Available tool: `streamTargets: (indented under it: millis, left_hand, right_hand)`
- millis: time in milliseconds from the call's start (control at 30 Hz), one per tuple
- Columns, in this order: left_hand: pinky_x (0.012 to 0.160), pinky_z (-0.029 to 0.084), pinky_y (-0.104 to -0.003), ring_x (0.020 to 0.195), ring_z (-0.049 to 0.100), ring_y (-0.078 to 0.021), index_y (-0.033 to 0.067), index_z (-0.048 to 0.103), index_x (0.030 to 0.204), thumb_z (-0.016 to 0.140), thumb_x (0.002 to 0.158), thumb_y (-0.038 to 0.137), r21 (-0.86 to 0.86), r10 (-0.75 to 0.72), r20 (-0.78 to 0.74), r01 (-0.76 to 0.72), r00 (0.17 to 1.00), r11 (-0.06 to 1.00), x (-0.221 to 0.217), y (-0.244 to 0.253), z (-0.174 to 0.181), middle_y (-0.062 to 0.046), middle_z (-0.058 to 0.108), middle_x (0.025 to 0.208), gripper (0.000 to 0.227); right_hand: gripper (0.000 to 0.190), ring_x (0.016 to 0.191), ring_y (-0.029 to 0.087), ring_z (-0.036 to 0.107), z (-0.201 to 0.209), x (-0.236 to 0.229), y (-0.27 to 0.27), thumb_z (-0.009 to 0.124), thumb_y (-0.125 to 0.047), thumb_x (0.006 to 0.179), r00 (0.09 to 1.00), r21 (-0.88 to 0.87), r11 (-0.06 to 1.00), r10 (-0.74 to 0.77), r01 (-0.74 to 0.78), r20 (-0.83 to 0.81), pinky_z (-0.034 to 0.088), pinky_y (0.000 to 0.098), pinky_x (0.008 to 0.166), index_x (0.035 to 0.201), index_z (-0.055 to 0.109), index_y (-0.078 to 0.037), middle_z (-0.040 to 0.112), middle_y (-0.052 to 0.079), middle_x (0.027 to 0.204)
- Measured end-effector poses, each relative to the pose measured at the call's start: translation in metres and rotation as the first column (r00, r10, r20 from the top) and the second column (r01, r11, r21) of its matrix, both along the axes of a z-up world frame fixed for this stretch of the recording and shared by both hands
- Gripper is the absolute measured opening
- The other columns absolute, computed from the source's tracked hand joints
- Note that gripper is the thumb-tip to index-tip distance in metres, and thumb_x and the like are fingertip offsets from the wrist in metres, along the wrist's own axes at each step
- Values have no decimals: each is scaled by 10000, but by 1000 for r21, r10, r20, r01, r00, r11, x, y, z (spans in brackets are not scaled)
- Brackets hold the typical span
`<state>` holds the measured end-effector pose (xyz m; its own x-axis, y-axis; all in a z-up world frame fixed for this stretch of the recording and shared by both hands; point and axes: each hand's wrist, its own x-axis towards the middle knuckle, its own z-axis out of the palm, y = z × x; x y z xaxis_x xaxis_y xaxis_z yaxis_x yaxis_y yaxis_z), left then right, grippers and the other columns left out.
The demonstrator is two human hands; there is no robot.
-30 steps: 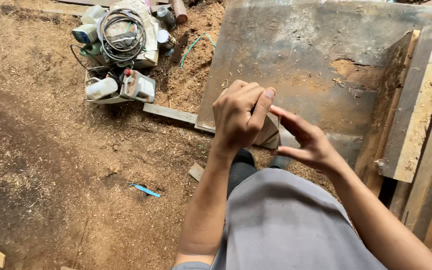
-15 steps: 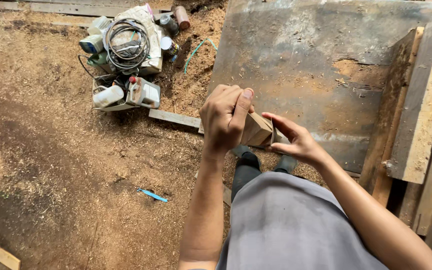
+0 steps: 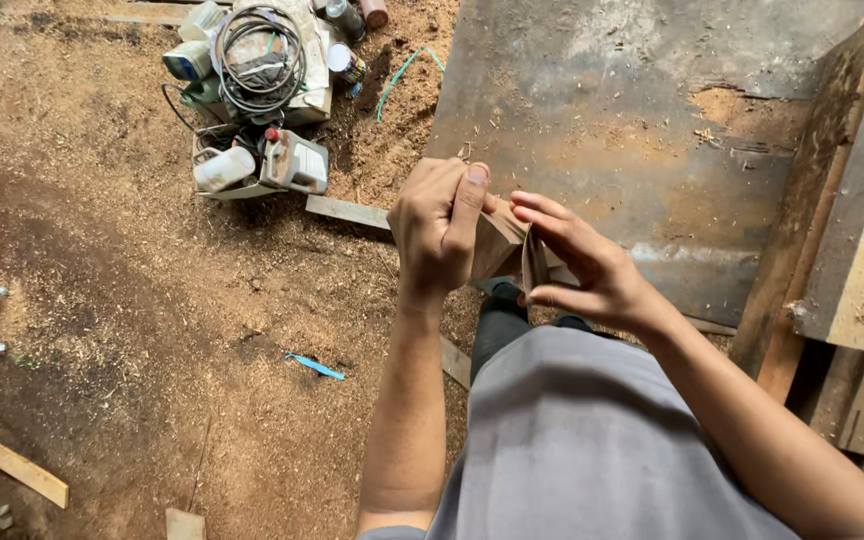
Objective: The person sands a piece of wood using a piece of sandpaper.
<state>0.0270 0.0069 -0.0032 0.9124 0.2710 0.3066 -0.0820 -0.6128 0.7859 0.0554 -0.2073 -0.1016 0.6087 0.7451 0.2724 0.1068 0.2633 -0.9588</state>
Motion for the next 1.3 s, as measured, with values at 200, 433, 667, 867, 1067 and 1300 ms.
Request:
streamTargets:
  millis: [200,433,667,867,1067,1300]
  left_hand:
    - [756,474,-352,800,604,-226,75,657,712,480,1066,273,-10,107,23,-107,994,994,-4,-5,0,-55,643,719,443]
    - [771,468,-367,811,598,-235,84,660,723,460,1077,292,30,171,45,-173,984,985,-7,-7,-2,-66,635,725,457]
    - [752,468,-366,799,597,-224,104,665,748,438,1079,299,45,255,60,-258,965,965,-7,-5,-8,-32,657,717,446]
    - [737,453,-373,772,573,-229,109,647,742,430,1088,302,85,294,64,-299,954,951,-10,-10,-12,-37,641,730,452]
    - [814,452,-387,855,601,-242,105,659,802,439,1089,322,133,271,8,-270,962,954,-15,-19,-14,-42,660,793,422]
    - [1210,173,-629,1103,627,-220,143,709,978,402,1107,412,299,153,-26,-138,988,944,-10,-19,-2,-28,703,973,428]
  right_hand:
    - [828,1502,252,438,-7,13,10,784,-38,848,974,-123,992,-44,17,-224,340,403,1269,1576,392,-14,468,156,1601]
    - [842,1553,277,381,9,3,11,825,-15,821,984,-64,995,-68,79,167,294,414,1305,1554,412,-34,455,166,1611]
    - [878,1504,276,449,11,-11,22,870,-48,772,932,-204,938,-216,281,290,385,392,1249,1531,429,-50,484,156,1584]
    - [893,1500,299,472,4,-6,25,853,-26,785,915,-282,889,-278,361,294,392,401,1245,1565,418,-52,493,166,1604]
    - [899,1492,298,480,20,-21,22,888,-74,793,868,-181,903,-295,390,399,425,389,1237,1557,413,-62,486,154,1588]
    - [960,1486,302,494,17,-11,20,871,-43,766,882,-284,864,-308,416,356,437,395,1222,1593,384,-37,504,163,1594]
